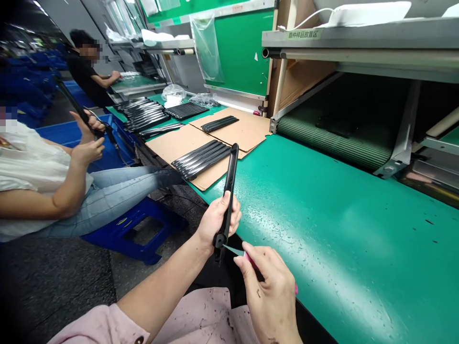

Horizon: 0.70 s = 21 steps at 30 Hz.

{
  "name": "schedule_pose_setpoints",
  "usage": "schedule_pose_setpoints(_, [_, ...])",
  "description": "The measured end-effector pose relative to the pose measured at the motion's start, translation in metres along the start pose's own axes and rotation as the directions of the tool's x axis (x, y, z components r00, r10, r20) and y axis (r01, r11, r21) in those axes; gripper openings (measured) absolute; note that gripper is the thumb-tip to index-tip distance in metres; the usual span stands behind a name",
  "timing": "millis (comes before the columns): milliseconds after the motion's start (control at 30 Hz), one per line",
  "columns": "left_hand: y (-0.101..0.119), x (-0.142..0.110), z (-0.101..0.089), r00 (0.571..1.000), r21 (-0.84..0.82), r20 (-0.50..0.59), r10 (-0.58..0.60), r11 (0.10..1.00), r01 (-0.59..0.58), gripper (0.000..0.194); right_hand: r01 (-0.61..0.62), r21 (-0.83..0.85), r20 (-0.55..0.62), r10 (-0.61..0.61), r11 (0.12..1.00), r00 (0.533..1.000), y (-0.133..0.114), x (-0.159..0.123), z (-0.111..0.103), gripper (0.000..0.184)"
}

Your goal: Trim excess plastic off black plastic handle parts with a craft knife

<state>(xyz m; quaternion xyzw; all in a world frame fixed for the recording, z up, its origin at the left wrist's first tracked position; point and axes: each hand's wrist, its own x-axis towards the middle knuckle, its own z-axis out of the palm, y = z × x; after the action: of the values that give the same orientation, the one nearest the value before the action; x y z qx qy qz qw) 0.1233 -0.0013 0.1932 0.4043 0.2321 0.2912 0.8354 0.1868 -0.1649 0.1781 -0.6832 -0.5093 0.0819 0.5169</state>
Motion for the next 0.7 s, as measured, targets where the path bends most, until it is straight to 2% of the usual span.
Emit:
schedule_pose_setpoints(100, [0.001, -0.001, 0.0, 0.999, -0.004, 0.036, -0.025, 1.0, 0.025, 0.047, 0.028, 0.005, -0.004, -0.028, 1.0, 1.0, 0.0, -0.002, 0.004, 0.016])
schedule_pose_setpoints(200, [-0.003, -0.004, 0.001, 0.989, -0.044, 0.111, -0.098, 0.994, 0.103, 0.047, 0.134, -0.055, -0.05, -0.136, 0.989, 0.989, 0.001, 0.001, 0.005, 0.019])
schedule_pose_setpoints(300, [-0.015, -0.009, 0.003, 0.957, -0.026, 0.209, -0.201, 0.977, 0.211, 0.048, 0.244, -0.214, -0.193, -0.285, 0.946, 0.939, -0.001, 0.009, 0.002, 0.03])
schedule_pose_setpoints(400, [-0.023, -0.012, 0.003, 0.926, 0.045, 0.242, -0.289, 0.957, 0.287, 0.051, 0.206, -0.321, -0.325, -0.312, 0.924, 0.893, -0.006, 0.018, -0.004, 0.032])
schedule_pose_setpoints(433, [-0.024, -0.012, 0.003, 0.928, 0.048, 0.23, -0.294, 0.955, 0.291, 0.051, 0.191, -0.309, -0.323, -0.292, 0.931, 0.9, -0.008, 0.019, -0.006, 0.026])
schedule_pose_setpoints(500, [-0.02, -0.009, 0.001, 0.947, 0.021, 0.192, -0.258, 0.966, 0.259, 0.049, 0.193, -0.241, -0.223, -0.248, 0.951, 0.943, -0.01, 0.018, -0.009, 0.009])
schedule_pose_setpoints(600, [-0.008, -0.004, 0.0, 0.968, 0.014, 0.167, -0.188, 0.982, 0.188, 0.047, 0.185, -0.191, -0.036, -0.196, 0.964, 0.98, -0.01, 0.009, -0.005, 0.018])
schedule_pose_setpoints(700, [-0.001, -0.002, 0.0, 0.971, 0.016, 0.177, -0.162, 0.987, 0.162, 0.047, 0.158, -0.25, 0.005, -0.162, 0.955, 0.987, -0.004, -0.001, 0.001, 0.023])
